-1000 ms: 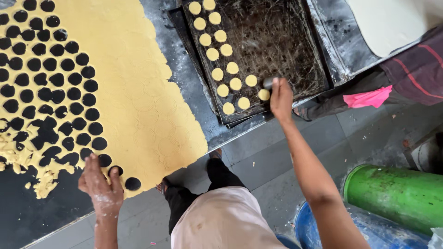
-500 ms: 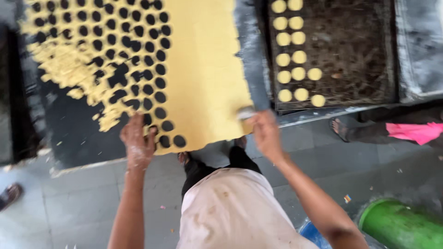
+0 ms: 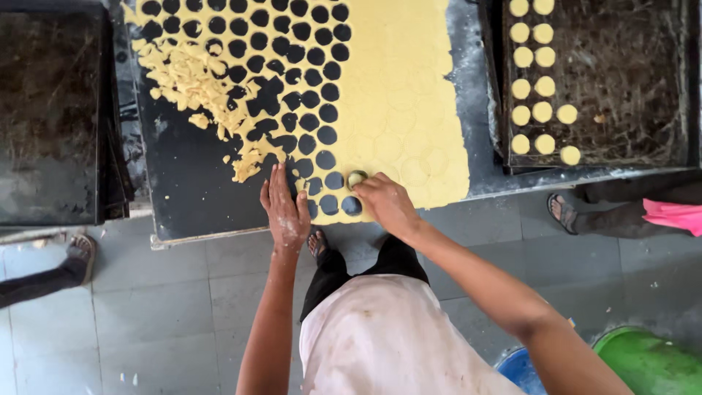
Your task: The person cuts small circles of dough using a metal ring mold and places them onto a baking tray.
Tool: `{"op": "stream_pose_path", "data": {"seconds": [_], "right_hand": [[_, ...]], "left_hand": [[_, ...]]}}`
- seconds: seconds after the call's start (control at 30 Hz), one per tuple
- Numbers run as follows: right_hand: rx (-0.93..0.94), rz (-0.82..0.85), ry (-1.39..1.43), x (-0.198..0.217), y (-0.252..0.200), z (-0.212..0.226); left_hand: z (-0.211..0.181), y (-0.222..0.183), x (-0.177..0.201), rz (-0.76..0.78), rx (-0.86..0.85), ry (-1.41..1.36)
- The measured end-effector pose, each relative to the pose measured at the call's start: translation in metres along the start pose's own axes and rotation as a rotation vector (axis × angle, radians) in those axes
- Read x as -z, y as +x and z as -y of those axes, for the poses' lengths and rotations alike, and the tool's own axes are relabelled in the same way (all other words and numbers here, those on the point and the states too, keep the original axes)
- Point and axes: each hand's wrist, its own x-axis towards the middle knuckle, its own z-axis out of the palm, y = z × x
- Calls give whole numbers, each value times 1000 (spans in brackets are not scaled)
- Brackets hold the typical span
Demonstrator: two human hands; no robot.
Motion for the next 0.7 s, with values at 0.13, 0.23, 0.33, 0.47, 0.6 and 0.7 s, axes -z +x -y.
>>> {"op": "stream_pose_path", "data": {"seconds": [0.13,0.23,0.33,0.47,0.6,0.7], "right_hand": [[-859,-20,574,-5,14,-23],[-999,-307,1017,14,4,-71],[-1010,-557,1076,70,-31,-126],[-773,-1035,849,169,-69,-212],[-499,-862,-74,227,-85,-307],[-458,-892,-326,229,-97,-345]], "left_hand": [[0,7,-3,-30,13,-36],[-7,9,-4,25,19,-54],[-13,8,-5,92,-60,-22],[-14,11,-8,114,-102,133],[-25,9,-10,46,-127,127],[-31,13,-7,104,-136,175]]}}
